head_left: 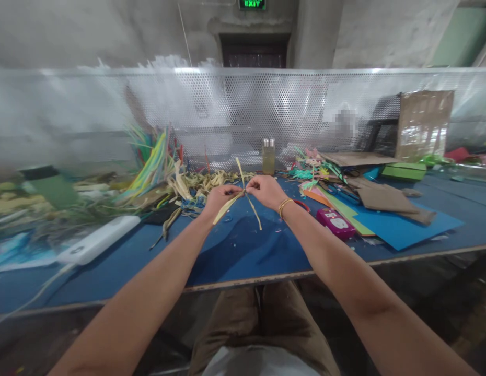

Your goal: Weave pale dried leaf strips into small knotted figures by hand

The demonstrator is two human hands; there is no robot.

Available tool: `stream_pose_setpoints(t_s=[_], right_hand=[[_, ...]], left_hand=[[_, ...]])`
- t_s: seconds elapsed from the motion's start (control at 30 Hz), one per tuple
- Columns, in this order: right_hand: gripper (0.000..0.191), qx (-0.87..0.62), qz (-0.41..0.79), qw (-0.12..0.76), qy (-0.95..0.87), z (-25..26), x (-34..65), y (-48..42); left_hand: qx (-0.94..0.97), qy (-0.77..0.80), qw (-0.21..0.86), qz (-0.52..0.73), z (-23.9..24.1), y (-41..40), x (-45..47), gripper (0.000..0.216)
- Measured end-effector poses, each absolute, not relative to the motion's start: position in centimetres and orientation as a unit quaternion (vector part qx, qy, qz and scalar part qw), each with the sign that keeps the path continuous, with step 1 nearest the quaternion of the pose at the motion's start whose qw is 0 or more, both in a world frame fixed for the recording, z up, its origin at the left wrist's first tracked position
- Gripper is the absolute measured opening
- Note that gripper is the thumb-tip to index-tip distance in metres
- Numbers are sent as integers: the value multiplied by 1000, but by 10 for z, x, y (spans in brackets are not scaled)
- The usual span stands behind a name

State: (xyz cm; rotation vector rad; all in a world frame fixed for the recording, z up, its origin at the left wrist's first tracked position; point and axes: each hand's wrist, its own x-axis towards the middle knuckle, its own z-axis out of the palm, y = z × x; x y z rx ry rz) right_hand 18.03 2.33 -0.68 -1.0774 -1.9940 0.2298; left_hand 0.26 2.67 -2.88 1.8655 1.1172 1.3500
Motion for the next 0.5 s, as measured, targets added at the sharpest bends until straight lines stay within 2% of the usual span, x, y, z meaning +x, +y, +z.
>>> stream_pose_setpoints(t_s=[0.07, 0.13, 0.37, 0.5], right_hand=[[9, -434, 42, 419, -796, -7, 178, 22], [8, -424, 48, 428, -797, -8, 178, 22], [15, -390, 324, 428, -748, -13, 182, 34], [17, -374, 394, 437, -717, -15, 184, 36]], left_hand=[[698, 413, 291, 508, -30, 28, 2, 24], [698, 403, 300, 511, -31, 30, 1, 25], [713, 353, 322, 513, -36, 34, 3, 23], [733, 347, 313, 495, -37, 36, 1, 24]])
